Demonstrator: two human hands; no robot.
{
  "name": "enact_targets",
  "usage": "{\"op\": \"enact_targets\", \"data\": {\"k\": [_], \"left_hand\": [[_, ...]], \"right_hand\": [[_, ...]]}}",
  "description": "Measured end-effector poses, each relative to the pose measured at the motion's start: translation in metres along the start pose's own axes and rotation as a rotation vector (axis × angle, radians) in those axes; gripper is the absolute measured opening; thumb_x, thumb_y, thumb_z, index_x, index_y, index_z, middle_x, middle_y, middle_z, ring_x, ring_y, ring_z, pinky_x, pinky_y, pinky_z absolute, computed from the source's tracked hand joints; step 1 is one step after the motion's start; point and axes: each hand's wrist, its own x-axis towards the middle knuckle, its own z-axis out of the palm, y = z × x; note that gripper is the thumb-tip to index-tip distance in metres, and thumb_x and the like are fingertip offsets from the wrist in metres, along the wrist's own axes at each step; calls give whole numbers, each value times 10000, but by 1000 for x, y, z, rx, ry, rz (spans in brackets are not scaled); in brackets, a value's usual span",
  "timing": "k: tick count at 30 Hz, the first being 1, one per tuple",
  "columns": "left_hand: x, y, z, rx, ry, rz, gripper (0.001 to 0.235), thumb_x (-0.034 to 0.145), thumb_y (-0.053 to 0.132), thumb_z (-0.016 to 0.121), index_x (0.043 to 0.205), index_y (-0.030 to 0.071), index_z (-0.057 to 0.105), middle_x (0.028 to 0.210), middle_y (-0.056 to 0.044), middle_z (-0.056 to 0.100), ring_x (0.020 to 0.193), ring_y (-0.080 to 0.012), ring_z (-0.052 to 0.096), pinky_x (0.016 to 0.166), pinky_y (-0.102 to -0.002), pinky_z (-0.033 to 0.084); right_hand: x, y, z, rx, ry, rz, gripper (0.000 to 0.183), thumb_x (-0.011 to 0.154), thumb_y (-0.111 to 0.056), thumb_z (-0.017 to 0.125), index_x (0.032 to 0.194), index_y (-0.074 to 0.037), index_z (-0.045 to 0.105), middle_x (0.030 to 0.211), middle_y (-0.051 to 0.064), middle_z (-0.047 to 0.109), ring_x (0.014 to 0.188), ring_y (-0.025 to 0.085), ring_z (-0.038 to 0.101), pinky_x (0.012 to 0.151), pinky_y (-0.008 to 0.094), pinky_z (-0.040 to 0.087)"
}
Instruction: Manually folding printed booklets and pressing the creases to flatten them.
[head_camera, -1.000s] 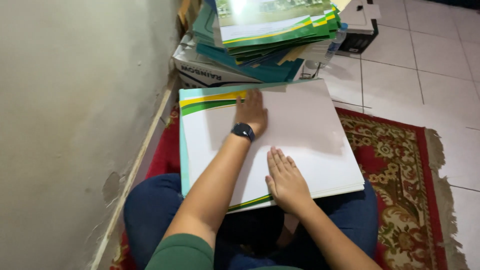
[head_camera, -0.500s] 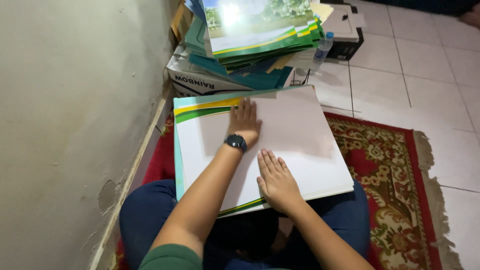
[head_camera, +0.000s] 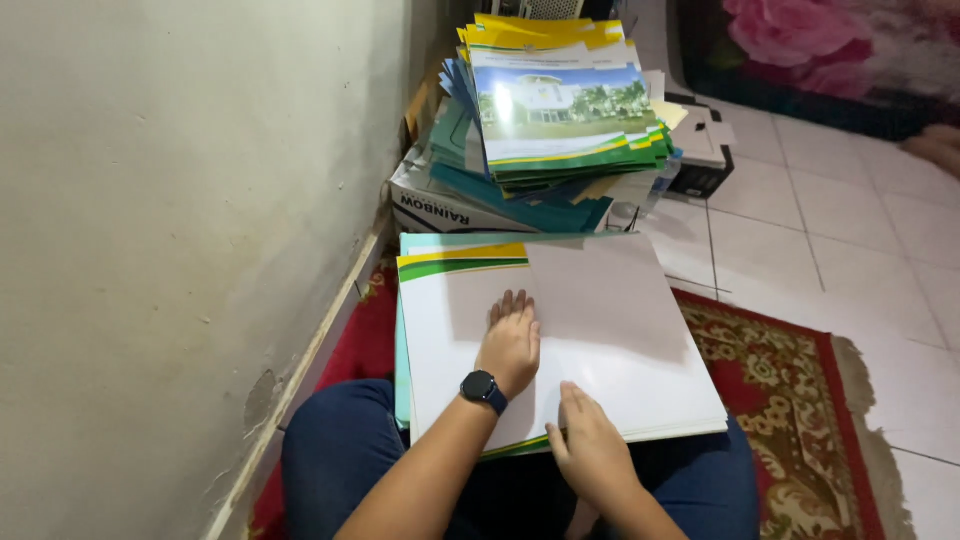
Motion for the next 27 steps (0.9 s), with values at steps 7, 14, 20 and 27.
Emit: {"op": "enact_targets", "data": {"k": [7,14,20,27], "left_hand": [[3,2,-5,-137,39,12,494,997,160,402,1375,-142,503,1460,-324,503,1446,-425,395,1210,-467,254],[3,35,-68,-319,204,229,527,819,-86,551,1346,-67,534,1340,-254,624,1380,-413,490,1196,-549,328],[-5,57,-118,-503,205,304,332,847,-119,556,1147,-15,651,1006,-108,725,784,-233,646,881,-375,489],[-14,62,-118,-932,-294,99,334,986,175,419,1033,0,699,745,-44,748,636,-197,679,655,-285,530]], "right_hand": [[40,12,-30,605,-85,393,688,906,-269,609,1535,-77,407,1331,175,672,1211,278,683,967,366,584],[48,20,-37,1021,39,400,190,948,-91,660,918,69,758,753,144,682,650,169,555,611,262,445],[3,18,-142,588,358,197,74,891,-6,665,859,34,719,747,138,698,564,177,530,503,267,437],[-33,-37,-168,-177,467,-223,95,775,-60,771,869,-69,766,883,80,764,618,156,671,509,263,571]]}}
